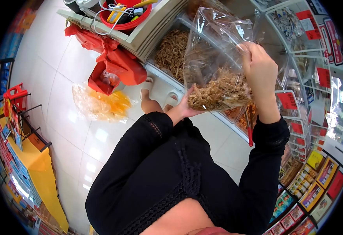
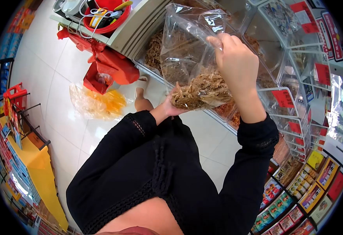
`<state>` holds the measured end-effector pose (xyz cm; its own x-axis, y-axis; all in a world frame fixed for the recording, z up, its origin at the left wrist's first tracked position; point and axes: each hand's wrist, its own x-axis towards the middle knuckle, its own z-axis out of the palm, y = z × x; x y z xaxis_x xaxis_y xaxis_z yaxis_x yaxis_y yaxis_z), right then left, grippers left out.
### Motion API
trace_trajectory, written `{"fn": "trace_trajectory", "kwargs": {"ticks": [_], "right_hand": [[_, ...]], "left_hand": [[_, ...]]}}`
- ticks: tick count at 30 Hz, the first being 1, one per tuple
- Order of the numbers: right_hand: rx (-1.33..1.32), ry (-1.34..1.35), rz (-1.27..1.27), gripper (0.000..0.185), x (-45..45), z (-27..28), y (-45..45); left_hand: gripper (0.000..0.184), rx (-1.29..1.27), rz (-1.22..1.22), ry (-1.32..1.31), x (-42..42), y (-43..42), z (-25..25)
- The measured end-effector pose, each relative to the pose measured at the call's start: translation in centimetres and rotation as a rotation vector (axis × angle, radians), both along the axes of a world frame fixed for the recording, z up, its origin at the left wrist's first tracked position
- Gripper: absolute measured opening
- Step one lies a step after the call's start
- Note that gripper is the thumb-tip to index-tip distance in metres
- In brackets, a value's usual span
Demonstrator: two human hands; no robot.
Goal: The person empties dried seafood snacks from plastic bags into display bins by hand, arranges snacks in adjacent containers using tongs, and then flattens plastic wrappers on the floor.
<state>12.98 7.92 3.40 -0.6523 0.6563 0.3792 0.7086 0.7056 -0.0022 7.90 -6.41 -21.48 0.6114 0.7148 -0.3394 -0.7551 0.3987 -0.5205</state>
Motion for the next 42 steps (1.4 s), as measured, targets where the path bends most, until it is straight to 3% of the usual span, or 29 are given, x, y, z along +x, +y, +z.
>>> {"fn": "trace_trajectory", "kwargs": {"ticks": [12,14,23,42], "right_hand": [[-0.113,0.078,-0.091,0.029,-0.1,0.3,0.7],[-0.105,0.073,-0.093,0.029,-0.1,0.1,1.1],[-0.091,0.066,-0.130,0.027,-1.0,0.2,2.0],[-0.098,-0.026,-0.170,0.035,-1.8,-1.9,4.4]], "left_hand": [[0.069,0.115,0.036,0.053,-0.8,1.3,1.9],[0.065,0.143,0.066,-0.055,-0.9,1.3,1.5],[0.047,0.046,0.084,-0.027,0.2,1.6,1.4],[0.042,-0.054,0.165,-0.083,-0.8,2.6,1.3]]}}
